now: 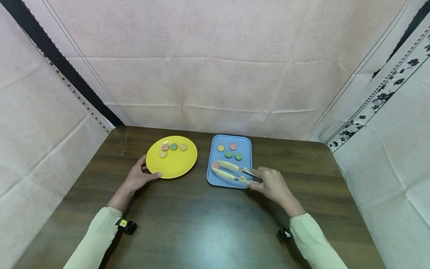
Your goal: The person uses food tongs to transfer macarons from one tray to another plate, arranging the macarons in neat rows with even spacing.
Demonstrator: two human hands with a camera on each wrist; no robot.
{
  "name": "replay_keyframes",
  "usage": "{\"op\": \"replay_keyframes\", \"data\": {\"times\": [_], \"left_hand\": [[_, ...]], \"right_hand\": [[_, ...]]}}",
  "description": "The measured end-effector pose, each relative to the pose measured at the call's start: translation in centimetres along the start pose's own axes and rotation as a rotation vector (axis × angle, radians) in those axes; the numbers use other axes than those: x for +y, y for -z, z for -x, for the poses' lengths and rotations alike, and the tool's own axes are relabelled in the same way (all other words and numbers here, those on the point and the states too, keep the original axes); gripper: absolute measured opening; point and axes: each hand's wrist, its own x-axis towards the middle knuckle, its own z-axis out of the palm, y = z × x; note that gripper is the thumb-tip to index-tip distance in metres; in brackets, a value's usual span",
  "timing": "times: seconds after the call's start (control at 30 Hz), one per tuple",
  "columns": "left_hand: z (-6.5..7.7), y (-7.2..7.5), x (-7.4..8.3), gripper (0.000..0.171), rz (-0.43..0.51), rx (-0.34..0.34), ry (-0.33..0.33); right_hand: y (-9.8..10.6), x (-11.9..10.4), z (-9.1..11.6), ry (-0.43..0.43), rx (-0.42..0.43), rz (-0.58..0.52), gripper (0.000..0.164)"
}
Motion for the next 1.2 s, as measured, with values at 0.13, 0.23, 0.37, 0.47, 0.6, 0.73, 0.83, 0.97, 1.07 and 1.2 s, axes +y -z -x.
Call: {"op": "replay_keyframes", "data": {"times": [0.13,0.23,0.37,0.47,0.6,0.73,0.83,0.97,1.07,1.2], "left_hand": [[0.1,0.0,0.1,0.119,-0.002,0.001,0.006],[0.1,0.0,0.2,0.119,0.001,-0.002,0.008],[0.2,0.1,0.2,0.118,0.0,-0.001,0.007],[0.2,0.1,0.3,0.117,0.001,-0.001,0.004],[0.2,0.0,0.3,0.117,0.001,-0.002,0.004],[0.2,0.0,0.3,0.118,0.0,-0.003,0.008],[0.2,0.0,0.3,0.119,-0.003,-0.003,0.012],[0.2,0.0,0.2,0.12,-0.002,-0.004,0.012],[0.1,0.0,0.2,0.12,0.0,-0.003,0.011],[0.0,-0.1,0.1,0.12,-0.003,-0.002,0.013]], "right_hand": [[0.2,-0.2,-0.4,-0.015,0.018,-0.018,0.052],[0.5,-0.5,-1.0,-0.012,0.044,-0.014,0.054],[0.7,-0.9,-1.9,0.007,0.076,-0.015,0.054],[0.8,-1.3,-2.7,0.017,0.083,-0.035,0.054],[0.9,-2.0,-3.9,0.029,0.081,-0.051,0.054],[1.0,-3.1,-5.5,0.042,0.084,-0.051,0.055],[0.8,-4.0,-6.8,0.065,0.084,-0.055,0.057],[0.3,-5.2,-8.5,0.122,0.096,-0.059,0.056],[-0.2,-6.2,-9.8,0.164,0.097,-0.049,0.053],[-1.3,-7.3,-11.3,0.211,0.08,-0.006,0.049]]}}
